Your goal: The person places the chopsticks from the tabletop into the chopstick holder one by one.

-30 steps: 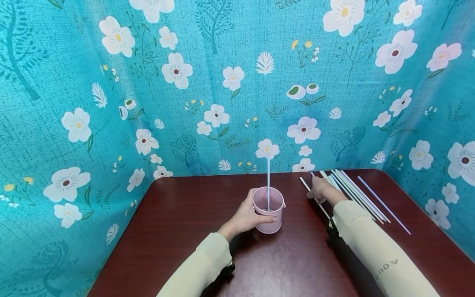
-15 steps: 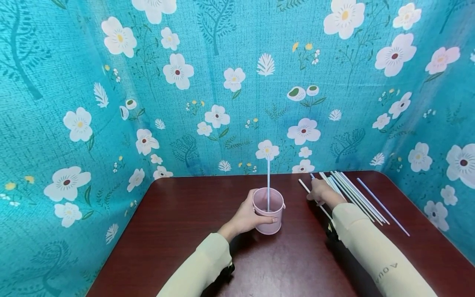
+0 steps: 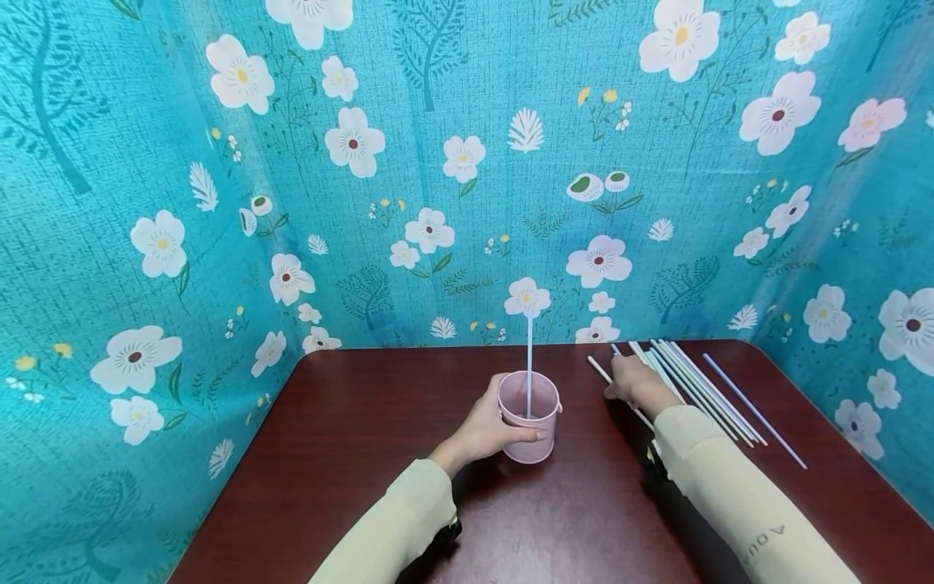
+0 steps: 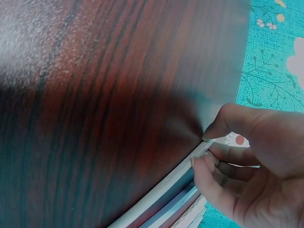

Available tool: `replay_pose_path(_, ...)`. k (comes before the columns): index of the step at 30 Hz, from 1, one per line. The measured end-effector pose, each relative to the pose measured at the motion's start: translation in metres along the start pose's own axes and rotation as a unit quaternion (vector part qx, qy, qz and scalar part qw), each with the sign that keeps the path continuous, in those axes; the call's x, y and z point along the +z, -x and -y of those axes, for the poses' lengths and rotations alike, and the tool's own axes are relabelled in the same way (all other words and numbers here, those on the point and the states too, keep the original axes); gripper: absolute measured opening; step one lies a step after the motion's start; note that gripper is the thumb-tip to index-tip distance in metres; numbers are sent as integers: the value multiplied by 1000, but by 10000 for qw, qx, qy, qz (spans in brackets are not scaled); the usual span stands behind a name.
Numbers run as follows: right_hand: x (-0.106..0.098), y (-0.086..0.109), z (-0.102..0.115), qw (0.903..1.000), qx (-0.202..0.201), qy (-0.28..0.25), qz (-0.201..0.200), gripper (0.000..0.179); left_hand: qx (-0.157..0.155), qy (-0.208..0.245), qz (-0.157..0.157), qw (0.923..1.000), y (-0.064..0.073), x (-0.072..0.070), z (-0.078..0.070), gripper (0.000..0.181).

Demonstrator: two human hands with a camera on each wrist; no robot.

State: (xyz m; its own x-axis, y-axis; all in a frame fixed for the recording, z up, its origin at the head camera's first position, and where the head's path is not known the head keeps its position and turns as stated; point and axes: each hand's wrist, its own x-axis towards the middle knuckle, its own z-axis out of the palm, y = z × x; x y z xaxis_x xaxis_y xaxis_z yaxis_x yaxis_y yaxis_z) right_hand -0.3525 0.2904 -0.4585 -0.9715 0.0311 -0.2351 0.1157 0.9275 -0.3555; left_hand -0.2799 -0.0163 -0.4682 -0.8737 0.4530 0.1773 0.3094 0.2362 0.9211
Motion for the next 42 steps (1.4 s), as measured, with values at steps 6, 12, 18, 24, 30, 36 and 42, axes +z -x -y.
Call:
replay_pose_path(6, -2, 4, 1, 10000, -1, -6, 40, 36, -5, -11, -41, 10000, 0, 0, -1, 92)
replay_pose_path(12, -2, 4, 1, 9999, -19, -2, 135, 29, 9, -23, -79, 10000, 0, 1, 0, 92)
replay_pose_path(18, -2, 2, -1, 9994, -135, 188, 242, 29, 4, -26, -49, 10000, 1, 1, 1, 91)
replay_pose_path(24, -7, 6, -3, 9960, -310, 841, 51, 33, 7, -11, -45, 10000, 0, 1, -1, 93)
replay_pose_path(30, -9, 7, -3, 9978, -380, 547, 74, 26, -15, -32, -38, 10000, 0, 0, -2, 93)
replay_pose_path(36, -8, 6, -3, 9990, -431, 120, 29, 14, -12, -87, -49, 9999, 0, 0, -1, 93)
replay_pose_path(42, -12, 9, -4, 9981, -600, -106, -16, 5, -48, -172, -81, 9998, 0, 1, -1, 93)
